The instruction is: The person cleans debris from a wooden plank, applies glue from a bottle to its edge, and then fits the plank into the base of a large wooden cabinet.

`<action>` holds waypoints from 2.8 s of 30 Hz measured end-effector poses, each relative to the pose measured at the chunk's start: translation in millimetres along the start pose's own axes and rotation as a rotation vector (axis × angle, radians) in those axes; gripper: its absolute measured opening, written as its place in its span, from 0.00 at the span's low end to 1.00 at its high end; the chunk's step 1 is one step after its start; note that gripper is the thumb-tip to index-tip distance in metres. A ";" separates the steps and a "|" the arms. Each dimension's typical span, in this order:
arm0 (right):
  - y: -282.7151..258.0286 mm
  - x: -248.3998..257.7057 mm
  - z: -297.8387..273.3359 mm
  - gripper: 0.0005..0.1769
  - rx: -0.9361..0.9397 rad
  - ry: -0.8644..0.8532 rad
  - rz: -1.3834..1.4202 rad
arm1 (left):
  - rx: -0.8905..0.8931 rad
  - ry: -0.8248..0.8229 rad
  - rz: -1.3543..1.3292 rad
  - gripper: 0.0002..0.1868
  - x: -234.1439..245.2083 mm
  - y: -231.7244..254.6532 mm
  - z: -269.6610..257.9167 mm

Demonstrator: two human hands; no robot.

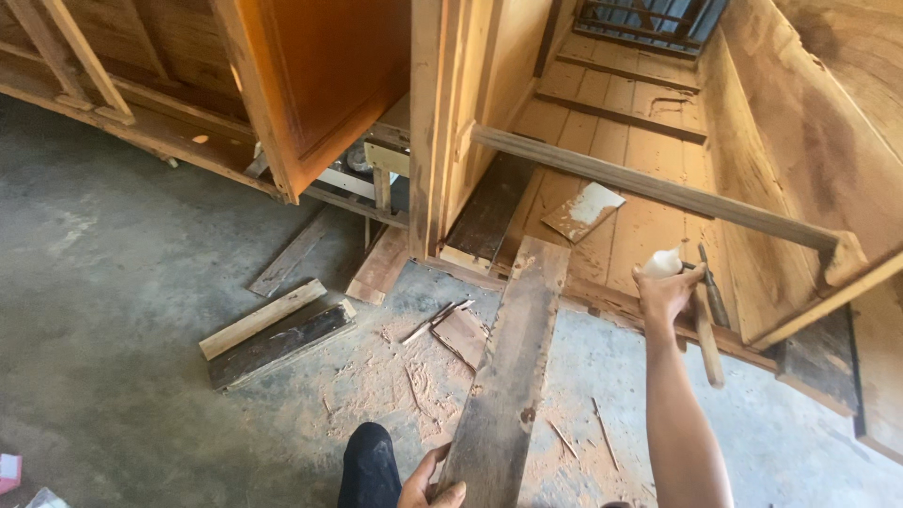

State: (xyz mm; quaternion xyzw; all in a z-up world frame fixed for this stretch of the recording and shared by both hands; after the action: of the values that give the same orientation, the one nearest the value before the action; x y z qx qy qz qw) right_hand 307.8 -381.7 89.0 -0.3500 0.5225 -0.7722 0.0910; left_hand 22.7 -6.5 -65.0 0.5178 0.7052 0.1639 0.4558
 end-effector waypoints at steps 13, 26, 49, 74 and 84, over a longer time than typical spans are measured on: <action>109.4 23.9 -267.2 0.41 -0.794 -1.263 1.561 | 0.090 0.121 0.006 0.35 -62.4 65.9 -78.4; 31.7 59.9 -347.2 0.60 -1.112 -1.181 1.603 | -0.138 0.020 0.180 0.48 -50.7 32.1 -88.6; 16.9 43.5 -376.8 0.51 -0.868 -1.205 1.967 | -0.629 0.258 0.986 0.37 -18.6 50.6 -75.3; 127.8 -17.4 -403.4 0.37 -1.142 -0.850 1.707 | -0.360 0.386 1.623 0.86 -175.9 156.3 117.9; 119.1 -6.2 -401.6 0.35 -1.023 -0.828 1.380 | -0.253 0.301 1.455 0.70 -171.7 179.3 71.5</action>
State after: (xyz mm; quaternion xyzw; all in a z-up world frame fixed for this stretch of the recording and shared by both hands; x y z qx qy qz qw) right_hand 30.3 -132.3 -101.3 -0.2077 0.8145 -0.0408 0.5402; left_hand 193.3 -101.3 104.3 0.7687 0.2157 0.5723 0.1871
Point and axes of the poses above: each hand's wrist, its own z-axis towards the middle knuckle, its own x-axis out of the back of the hand, y = z × x, the point moved 1 cm from there along z, towards the middle knuckle, and after that the axes turned 7 degrees about z, right-handed, at the moved point
